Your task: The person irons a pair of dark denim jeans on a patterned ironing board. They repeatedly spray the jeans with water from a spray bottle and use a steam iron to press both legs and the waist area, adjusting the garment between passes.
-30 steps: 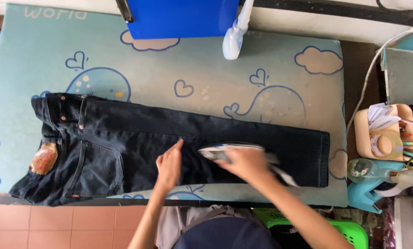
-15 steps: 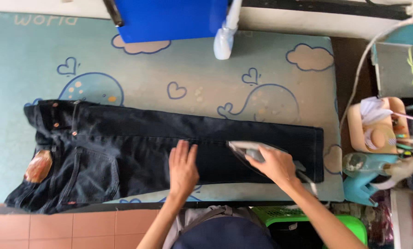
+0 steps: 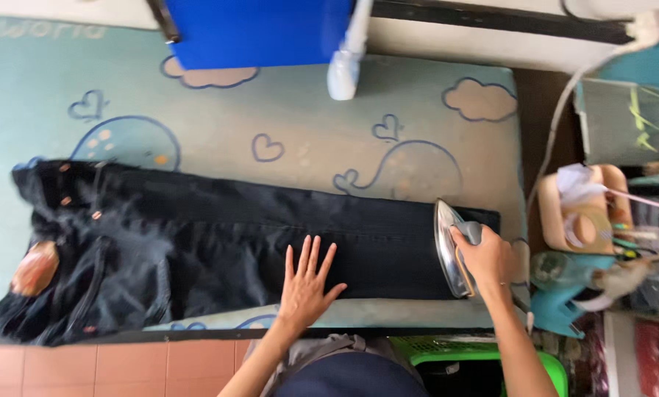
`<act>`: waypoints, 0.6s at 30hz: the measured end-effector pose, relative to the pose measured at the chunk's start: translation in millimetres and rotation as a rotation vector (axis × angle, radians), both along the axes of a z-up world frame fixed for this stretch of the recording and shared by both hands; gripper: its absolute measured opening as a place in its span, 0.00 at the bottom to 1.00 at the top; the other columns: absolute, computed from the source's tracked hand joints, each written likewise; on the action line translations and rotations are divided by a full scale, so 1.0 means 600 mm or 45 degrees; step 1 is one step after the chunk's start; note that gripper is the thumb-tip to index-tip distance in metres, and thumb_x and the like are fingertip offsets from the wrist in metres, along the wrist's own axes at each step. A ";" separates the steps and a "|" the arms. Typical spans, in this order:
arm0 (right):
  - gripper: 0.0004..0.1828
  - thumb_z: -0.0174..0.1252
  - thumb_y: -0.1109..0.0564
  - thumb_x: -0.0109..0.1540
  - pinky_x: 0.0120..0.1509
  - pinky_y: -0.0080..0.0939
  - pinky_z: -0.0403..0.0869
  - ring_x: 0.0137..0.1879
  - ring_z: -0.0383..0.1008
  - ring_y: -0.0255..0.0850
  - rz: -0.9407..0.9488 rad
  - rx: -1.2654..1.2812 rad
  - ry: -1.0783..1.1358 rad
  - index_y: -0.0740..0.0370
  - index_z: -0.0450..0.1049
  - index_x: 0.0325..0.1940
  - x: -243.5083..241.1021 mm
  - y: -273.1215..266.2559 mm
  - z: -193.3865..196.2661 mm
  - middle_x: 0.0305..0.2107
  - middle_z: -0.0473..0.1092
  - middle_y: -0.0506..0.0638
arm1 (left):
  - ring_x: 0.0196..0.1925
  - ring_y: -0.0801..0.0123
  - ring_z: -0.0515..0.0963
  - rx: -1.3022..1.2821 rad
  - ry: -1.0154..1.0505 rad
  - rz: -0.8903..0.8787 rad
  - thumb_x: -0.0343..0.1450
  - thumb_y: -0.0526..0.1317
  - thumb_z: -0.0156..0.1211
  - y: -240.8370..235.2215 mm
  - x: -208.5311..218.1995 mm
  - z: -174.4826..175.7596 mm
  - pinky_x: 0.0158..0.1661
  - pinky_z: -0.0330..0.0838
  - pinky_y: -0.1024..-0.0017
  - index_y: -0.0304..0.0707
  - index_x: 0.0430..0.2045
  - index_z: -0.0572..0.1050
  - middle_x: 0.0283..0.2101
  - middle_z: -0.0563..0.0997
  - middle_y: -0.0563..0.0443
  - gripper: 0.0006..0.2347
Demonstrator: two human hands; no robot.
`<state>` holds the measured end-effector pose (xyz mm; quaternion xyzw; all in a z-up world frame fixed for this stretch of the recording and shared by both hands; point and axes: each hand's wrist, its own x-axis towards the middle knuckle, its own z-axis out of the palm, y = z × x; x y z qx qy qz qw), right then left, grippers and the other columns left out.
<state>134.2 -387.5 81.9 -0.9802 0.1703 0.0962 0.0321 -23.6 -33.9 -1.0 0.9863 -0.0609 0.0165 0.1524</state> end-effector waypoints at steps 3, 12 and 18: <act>0.32 0.56 0.25 0.60 0.47 0.67 0.72 0.49 0.76 0.73 0.178 0.021 0.219 0.55 0.77 0.39 -0.020 0.152 0.101 0.36 0.79 0.68 | 0.82 0.40 0.47 0.198 -0.110 0.282 0.72 0.66 0.50 -0.005 -0.042 0.014 0.74 0.43 0.37 0.49 0.77 0.53 0.79 0.53 0.37 0.39; 0.26 0.56 0.31 0.67 0.35 0.64 0.74 0.36 0.80 0.66 0.921 0.165 0.034 0.55 0.70 0.35 -0.006 0.555 -0.003 0.26 0.77 0.59 | 0.82 0.36 0.39 -0.068 0.093 -0.056 0.77 0.61 0.52 0.068 -0.120 -0.020 0.76 0.40 0.51 0.30 0.78 0.45 0.79 0.44 0.23 0.41; 0.28 0.55 0.30 0.67 0.39 0.67 0.73 0.41 0.78 0.67 0.647 0.247 0.137 0.58 0.72 0.36 -0.002 0.561 0.016 0.31 0.78 0.61 | 0.81 0.32 0.35 -0.328 0.452 -0.168 0.79 0.56 0.53 0.102 -0.099 0.006 0.72 0.45 0.43 0.33 0.77 0.49 0.79 0.40 0.22 0.36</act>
